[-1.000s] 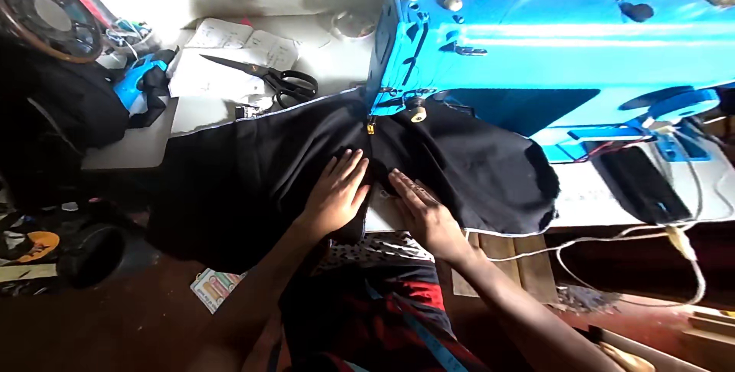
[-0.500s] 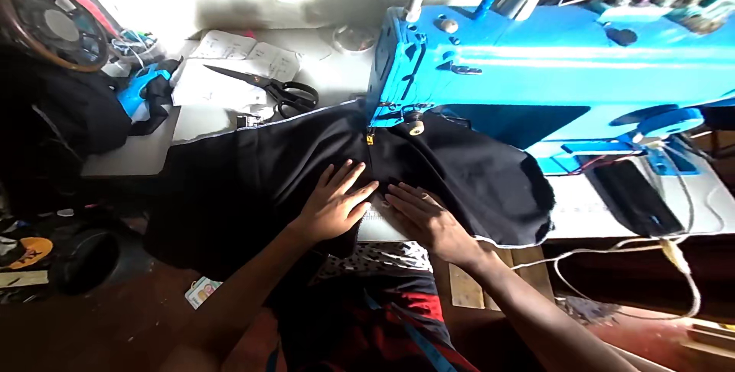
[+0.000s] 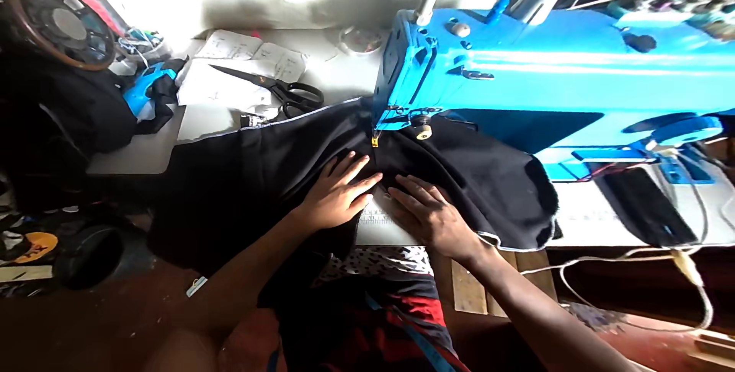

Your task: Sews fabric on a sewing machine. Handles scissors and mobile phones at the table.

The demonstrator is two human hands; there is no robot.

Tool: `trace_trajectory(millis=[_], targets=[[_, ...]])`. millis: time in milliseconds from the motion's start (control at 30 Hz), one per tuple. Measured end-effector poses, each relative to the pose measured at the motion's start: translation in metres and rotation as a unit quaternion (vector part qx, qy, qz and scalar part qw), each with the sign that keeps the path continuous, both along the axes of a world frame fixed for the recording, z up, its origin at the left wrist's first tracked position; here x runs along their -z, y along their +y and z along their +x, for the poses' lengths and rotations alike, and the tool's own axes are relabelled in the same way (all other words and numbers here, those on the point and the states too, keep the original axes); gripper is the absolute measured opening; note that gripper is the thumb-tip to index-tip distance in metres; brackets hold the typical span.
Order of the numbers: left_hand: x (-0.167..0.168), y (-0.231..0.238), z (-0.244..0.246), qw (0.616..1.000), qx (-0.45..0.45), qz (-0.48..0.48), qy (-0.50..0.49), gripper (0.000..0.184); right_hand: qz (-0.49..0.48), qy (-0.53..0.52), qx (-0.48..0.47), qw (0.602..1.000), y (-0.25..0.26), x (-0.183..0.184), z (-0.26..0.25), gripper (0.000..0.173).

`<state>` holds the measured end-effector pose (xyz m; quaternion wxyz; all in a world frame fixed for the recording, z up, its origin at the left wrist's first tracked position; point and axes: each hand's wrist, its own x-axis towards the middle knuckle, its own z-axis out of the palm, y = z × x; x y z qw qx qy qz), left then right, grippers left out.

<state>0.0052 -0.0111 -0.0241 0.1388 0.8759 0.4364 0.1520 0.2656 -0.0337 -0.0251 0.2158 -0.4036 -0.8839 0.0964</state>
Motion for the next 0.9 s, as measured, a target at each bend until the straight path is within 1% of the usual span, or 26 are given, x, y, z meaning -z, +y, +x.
trace_trajectory(millis=[367,467,633,800,900], targets=[[0.000,0.036,-0.010,1.000,0.019,-0.004,-0.001,0.047,-0.016,-0.043,0.010,0.999,0.027,-0.008,-0.005,0.048],[-0.003,0.043,-0.011,1.000,0.013,-0.015,-0.003,0.048,0.002,-0.057,0.014,0.998,0.035,-0.008,-0.005,0.044],[0.001,0.059,-0.012,0.999,0.006,0.014,-0.033,0.055,0.015,-0.059,0.013,0.998,0.052,-0.006,-0.003,0.037],[0.003,0.075,-0.014,1.000,0.005,0.008,-0.025,0.059,0.009,-0.068,0.009,0.998,0.070,-0.010,-0.002,0.039],[0.002,0.083,-0.015,1.000,-0.001,0.000,-0.018,0.060,0.022,-0.077,0.013,0.997,0.081,-0.011,-0.002,0.041]])
